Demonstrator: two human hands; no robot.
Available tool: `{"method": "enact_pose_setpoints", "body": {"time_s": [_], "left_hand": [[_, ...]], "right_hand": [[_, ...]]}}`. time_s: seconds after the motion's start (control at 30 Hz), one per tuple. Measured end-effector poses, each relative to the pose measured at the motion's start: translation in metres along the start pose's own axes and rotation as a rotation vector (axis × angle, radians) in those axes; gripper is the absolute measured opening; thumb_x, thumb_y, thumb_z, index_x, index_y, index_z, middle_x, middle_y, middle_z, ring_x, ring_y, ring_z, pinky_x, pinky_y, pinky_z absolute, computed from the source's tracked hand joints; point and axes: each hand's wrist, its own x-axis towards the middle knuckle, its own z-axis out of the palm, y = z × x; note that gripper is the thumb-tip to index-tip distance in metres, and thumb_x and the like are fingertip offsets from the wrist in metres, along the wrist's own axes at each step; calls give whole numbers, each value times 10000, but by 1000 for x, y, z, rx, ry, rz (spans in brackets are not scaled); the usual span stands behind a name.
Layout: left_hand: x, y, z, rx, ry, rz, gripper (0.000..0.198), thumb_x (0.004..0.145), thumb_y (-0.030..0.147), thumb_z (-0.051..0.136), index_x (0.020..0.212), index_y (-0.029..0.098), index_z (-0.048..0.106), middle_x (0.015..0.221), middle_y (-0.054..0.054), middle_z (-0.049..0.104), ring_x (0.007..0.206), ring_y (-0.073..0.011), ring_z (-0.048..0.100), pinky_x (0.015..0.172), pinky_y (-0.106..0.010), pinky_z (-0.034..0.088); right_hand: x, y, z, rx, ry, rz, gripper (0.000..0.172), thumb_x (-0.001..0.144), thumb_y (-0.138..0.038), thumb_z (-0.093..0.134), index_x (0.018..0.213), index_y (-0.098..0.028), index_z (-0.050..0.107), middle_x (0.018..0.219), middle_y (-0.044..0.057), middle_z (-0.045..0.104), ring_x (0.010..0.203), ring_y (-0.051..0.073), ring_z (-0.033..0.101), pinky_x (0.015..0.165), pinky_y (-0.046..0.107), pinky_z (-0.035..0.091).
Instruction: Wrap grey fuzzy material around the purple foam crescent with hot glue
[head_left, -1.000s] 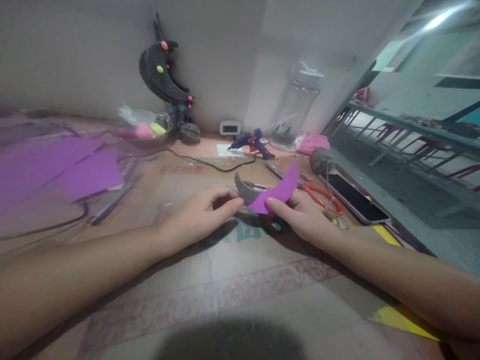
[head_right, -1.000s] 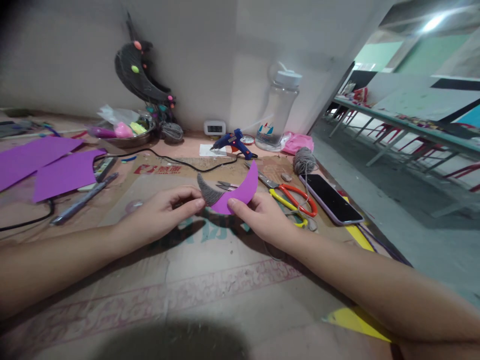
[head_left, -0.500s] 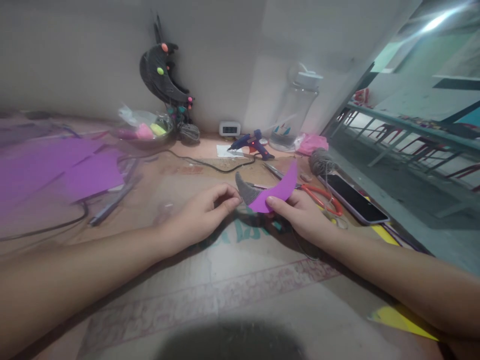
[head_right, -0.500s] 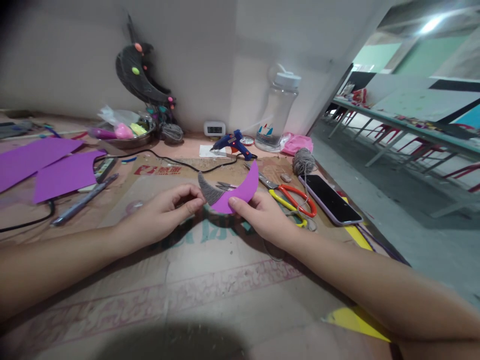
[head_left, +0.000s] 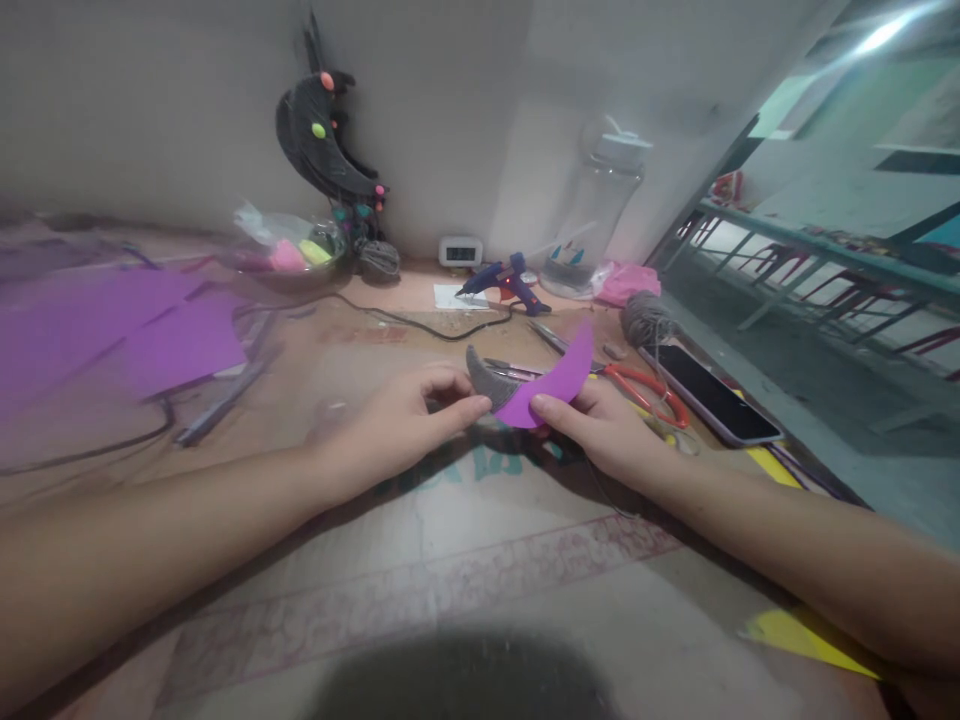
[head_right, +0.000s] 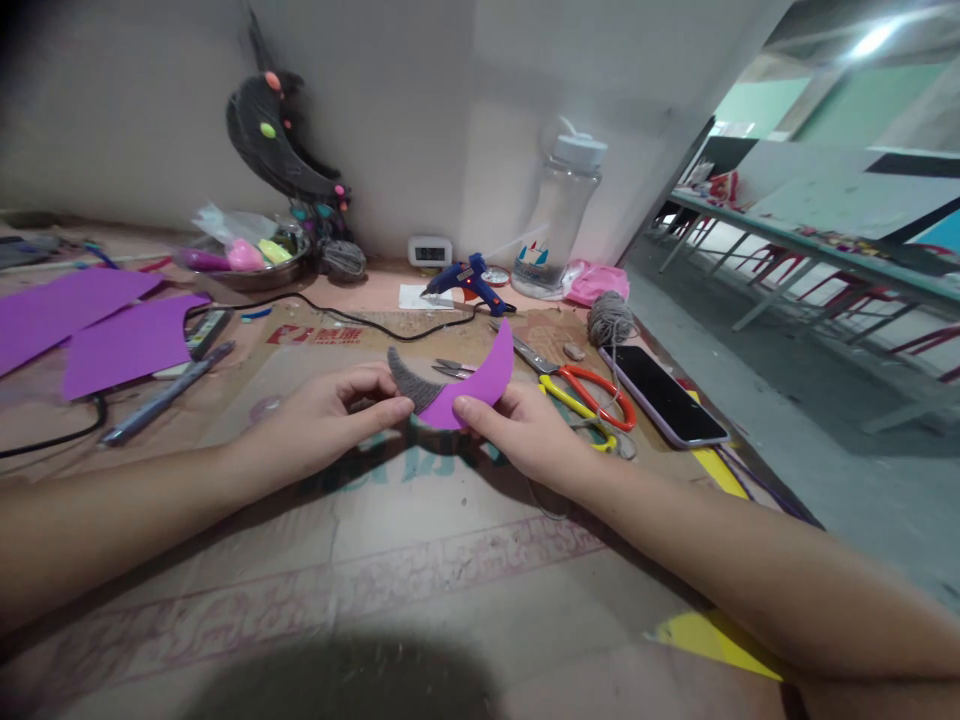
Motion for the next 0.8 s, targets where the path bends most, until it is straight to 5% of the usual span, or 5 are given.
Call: {"method": "enact_pose_setpoints", "body": {"time_s": [0.6, 0.8], "left_hand": [[0, -2, 2, -140, -71, 101, 234, 962, 337, 439, 935, 183, 614, 993, -46, 648, 936, -184, 587, 862, -316, 463], [-1, -2, 1, -67, -64, 22, 244, 914, 397, 525, 875, 188, 645, 902, -34, 670, 851, -191, 601, 769, -309, 472]], "right_hand": [[5, 4, -4, 113, -13, 64, 414, 756, -546, 704, 680, -146, 635, 609, 1, 580, 547, 100, 509, 525, 228, 415], [6, 7, -4, 139, -41, 39, 375, 772, -498, 709, 661, -150, 626, 591, -17, 560, 519, 85, 480, 498, 220, 383]]}}
